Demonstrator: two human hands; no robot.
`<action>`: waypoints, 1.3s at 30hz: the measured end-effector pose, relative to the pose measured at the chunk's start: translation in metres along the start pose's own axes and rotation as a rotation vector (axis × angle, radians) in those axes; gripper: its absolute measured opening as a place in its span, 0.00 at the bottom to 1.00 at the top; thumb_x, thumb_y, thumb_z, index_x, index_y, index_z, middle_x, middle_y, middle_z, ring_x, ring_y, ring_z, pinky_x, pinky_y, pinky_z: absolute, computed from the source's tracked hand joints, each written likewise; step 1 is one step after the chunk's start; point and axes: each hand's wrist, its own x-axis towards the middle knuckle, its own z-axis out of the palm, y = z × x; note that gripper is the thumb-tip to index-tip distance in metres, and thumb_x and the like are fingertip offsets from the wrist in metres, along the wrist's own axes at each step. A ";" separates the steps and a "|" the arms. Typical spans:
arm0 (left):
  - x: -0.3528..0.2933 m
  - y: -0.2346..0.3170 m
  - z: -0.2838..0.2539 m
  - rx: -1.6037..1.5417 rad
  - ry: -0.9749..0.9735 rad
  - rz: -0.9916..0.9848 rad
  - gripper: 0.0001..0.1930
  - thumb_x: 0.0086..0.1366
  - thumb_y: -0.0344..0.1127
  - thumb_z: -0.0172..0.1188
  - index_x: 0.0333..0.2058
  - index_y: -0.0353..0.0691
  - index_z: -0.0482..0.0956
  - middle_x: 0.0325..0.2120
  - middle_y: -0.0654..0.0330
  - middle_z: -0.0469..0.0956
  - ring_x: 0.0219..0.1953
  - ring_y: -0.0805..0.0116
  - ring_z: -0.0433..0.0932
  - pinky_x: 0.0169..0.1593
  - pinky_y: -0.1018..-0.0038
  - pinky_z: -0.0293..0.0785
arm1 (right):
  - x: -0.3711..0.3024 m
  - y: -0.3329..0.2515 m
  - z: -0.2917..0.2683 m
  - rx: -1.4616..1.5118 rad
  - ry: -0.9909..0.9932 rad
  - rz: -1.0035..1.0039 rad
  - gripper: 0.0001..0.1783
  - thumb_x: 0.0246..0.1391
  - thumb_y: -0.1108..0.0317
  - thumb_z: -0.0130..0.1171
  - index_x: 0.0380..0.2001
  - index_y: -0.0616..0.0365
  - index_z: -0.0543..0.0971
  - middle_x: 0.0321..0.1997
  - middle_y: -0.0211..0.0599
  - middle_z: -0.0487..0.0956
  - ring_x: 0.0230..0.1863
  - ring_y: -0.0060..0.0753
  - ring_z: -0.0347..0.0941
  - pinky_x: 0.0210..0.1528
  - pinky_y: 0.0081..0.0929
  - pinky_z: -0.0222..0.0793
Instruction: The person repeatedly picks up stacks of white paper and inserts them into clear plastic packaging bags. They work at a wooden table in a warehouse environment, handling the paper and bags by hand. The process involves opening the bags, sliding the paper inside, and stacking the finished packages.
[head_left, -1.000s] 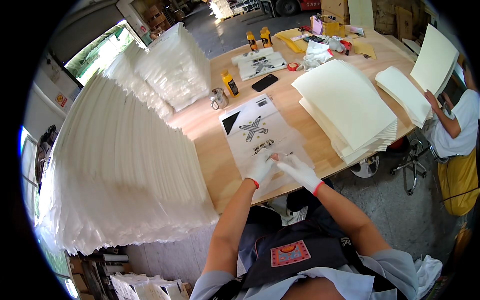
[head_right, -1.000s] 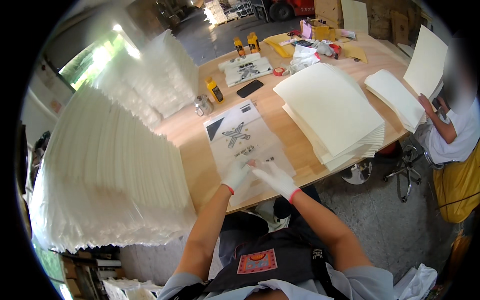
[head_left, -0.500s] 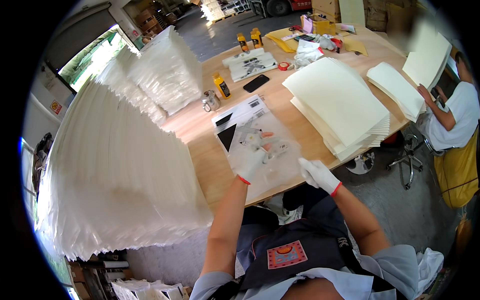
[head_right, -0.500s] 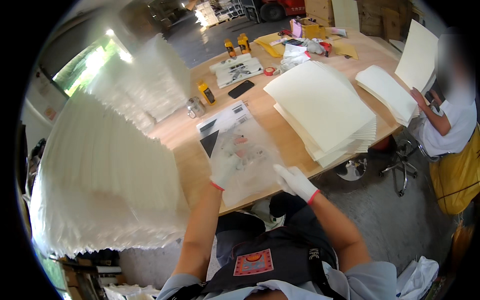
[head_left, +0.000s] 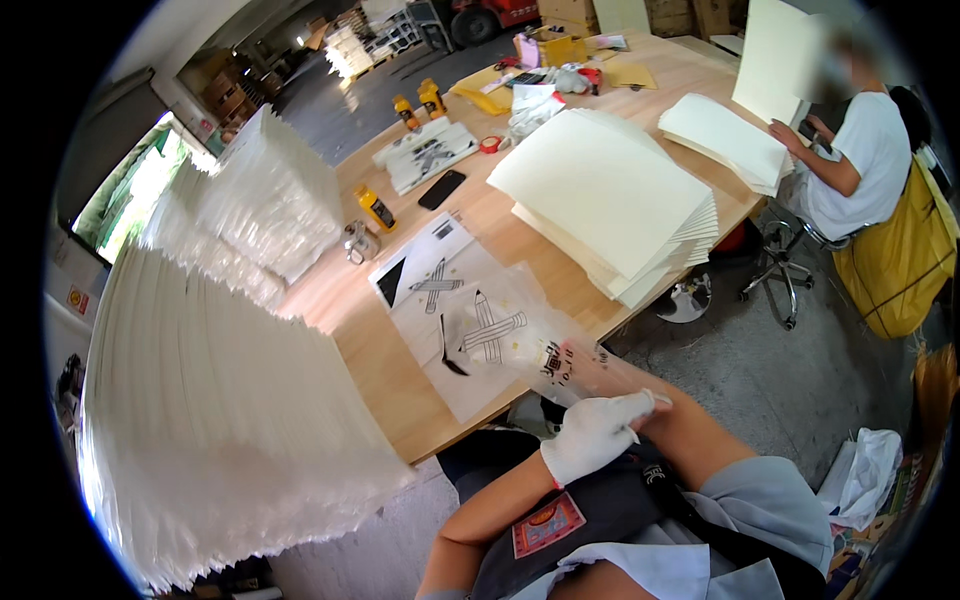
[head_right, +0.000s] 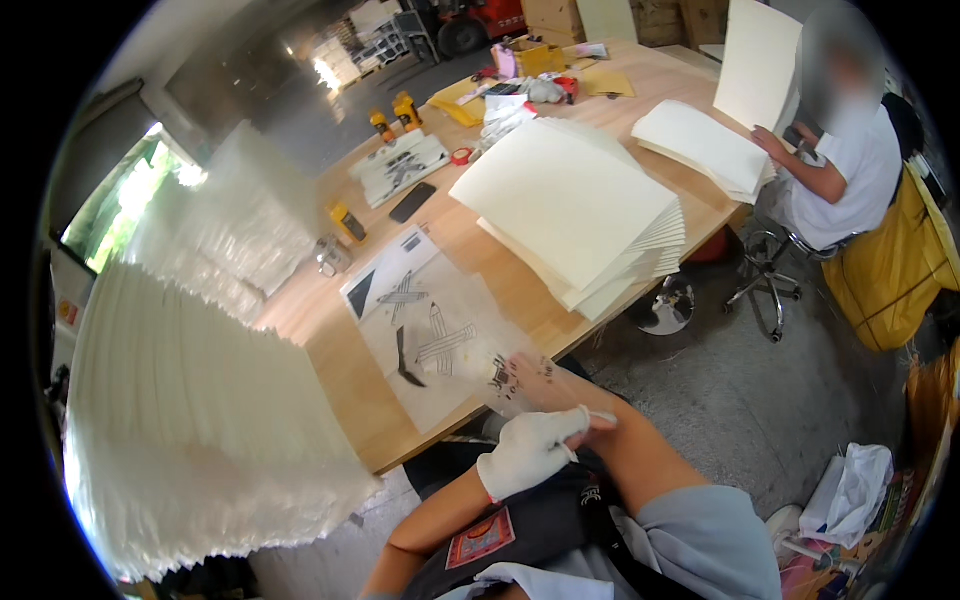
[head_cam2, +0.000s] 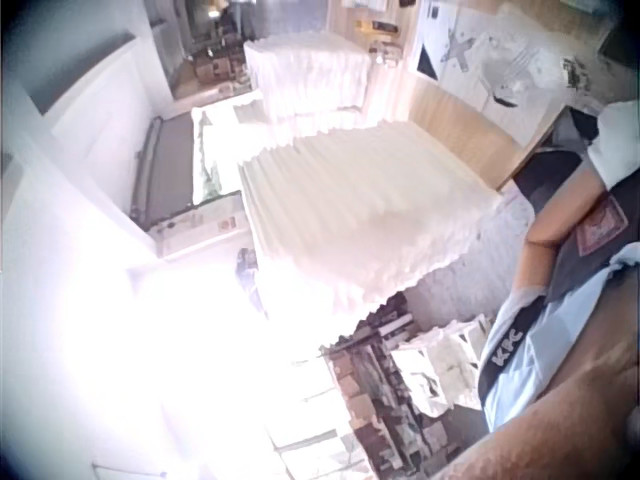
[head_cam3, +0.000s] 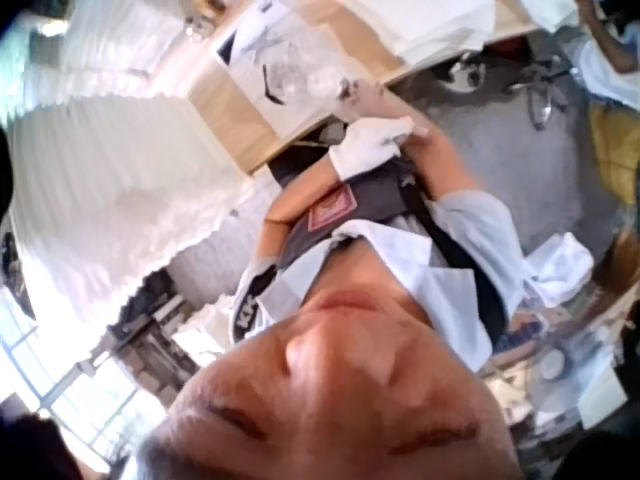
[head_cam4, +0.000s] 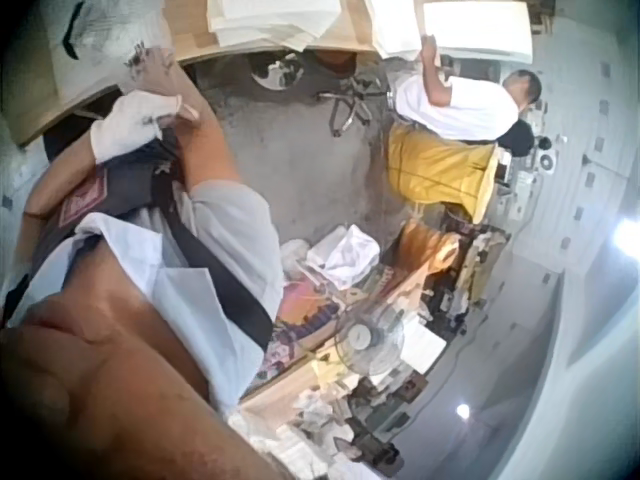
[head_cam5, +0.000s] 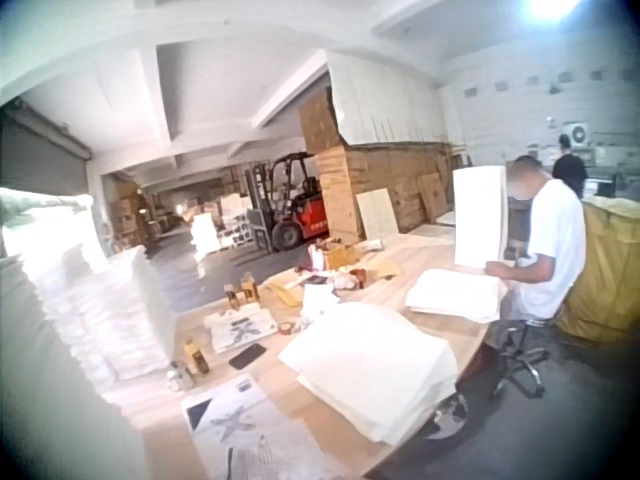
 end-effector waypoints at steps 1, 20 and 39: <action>0.004 -0.009 0.005 0.082 0.064 0.009 0.13 0.55 0.29 0.57 0.40 0.47 0.79 0.30 0.58 0.80 0.26 0.57 0.77 0.31 0.69 0.73 | -0.010 0.006 -0.006 0.001 0.011 -0.001 0.12 0.48 0.57 0.58 0.29 0.53 0.78 0.36 0.36 0.79 0.39 0.42 0.75 0.39 0.35 0.70; 0.017 -0.130 -0.018 -0.553 0.245 -0.457 0.15 0.67 0.36 0.51 0.49 0.34 0.71 0.45 0.57 0.75 0.36 0.74 0.74 0.44 0.77 0.71 | -0.048 -0.011 -0.234 -0.908 0.340 -0.394 0.14 0.44 0.64 0.56 0.38 0.48 0.76 0.36 0.27 0.76 0.39 0.31 0.72 0.41 0.29 0.69; -0.016 -0.097 -0.085 -0.408 0.079 -0.794 0.27 0.56 0.37 0.60 0.52 0.29 0.68 0.44 0.46 0.75 0.42 0.61 0.77 0.42 0.70 0.75 | -0.089 -0.071 -0.148 1.010 0.310 0.210 0.30 0.55 0.68 0.54 0.61 0.63 0.61 0.63 0.38 0.63 0.63 0.28 0.57 0.61 0.28 0.58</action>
